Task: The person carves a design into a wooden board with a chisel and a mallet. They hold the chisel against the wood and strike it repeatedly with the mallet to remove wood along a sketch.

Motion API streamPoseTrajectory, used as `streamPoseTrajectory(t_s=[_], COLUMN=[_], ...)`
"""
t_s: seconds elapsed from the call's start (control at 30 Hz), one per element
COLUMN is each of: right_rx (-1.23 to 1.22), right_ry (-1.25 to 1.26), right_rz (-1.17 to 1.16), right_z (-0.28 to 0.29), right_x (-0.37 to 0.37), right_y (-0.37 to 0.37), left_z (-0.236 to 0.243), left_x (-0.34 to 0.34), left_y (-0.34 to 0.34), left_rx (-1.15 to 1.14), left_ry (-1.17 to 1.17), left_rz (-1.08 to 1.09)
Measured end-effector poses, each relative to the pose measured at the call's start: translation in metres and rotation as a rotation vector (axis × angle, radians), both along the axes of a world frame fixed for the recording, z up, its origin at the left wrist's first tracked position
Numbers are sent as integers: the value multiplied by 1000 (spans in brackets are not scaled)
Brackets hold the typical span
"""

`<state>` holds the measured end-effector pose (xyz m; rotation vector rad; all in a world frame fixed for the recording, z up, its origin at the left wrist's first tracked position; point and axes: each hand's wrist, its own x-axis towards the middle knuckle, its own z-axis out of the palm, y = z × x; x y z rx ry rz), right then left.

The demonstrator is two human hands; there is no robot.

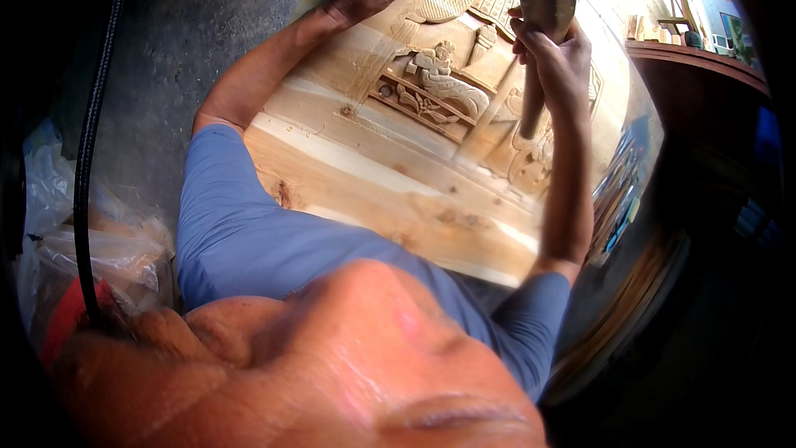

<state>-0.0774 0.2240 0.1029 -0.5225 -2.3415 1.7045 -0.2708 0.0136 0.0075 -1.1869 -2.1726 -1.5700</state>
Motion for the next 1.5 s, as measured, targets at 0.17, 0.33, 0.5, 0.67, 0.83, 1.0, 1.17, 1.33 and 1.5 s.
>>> streamPoseTrajectory(t_s=[0.17, 0.33, 0.5, 0.67, 0.83, 1.0, 1.17, 1.33, 1.5], right_rx=[213, 267, 934, 1311, 1325, 1367, 1497, 1237, 1615], right_ry=[125, 168, 227, 315, 481, 379, 284, 609, 356], right_rz=[-166, -167, -190, -120, -270, -62, -37, -134, -41], right_z=[-1, -4, -10, -1, 17, 15, 42, 25, 14], right_x=[0, -1, -10, -25, -39, -52, -54, -55, -45], right_y=[-7, -8, -7, -4, 5, -10, -9, -15, -5], left_z=[6, 3, 6, 1, -12, -15, -13, -12, -5], left_x=[2, 0, 2, 1, -5, -2, -4, -2, 0], left_y=[-2, -1, -1, 0, 1, 5, 2, 4, -3], left_rx=[14, -11, 13, -2, -14, -8, 25, -16, -6], left_ry=[85, -3, 90, 176, 540, 332, 385, 316, 308], left_rz=[-2, -13, 7, 35, 18, 77, 33, 55, 23])
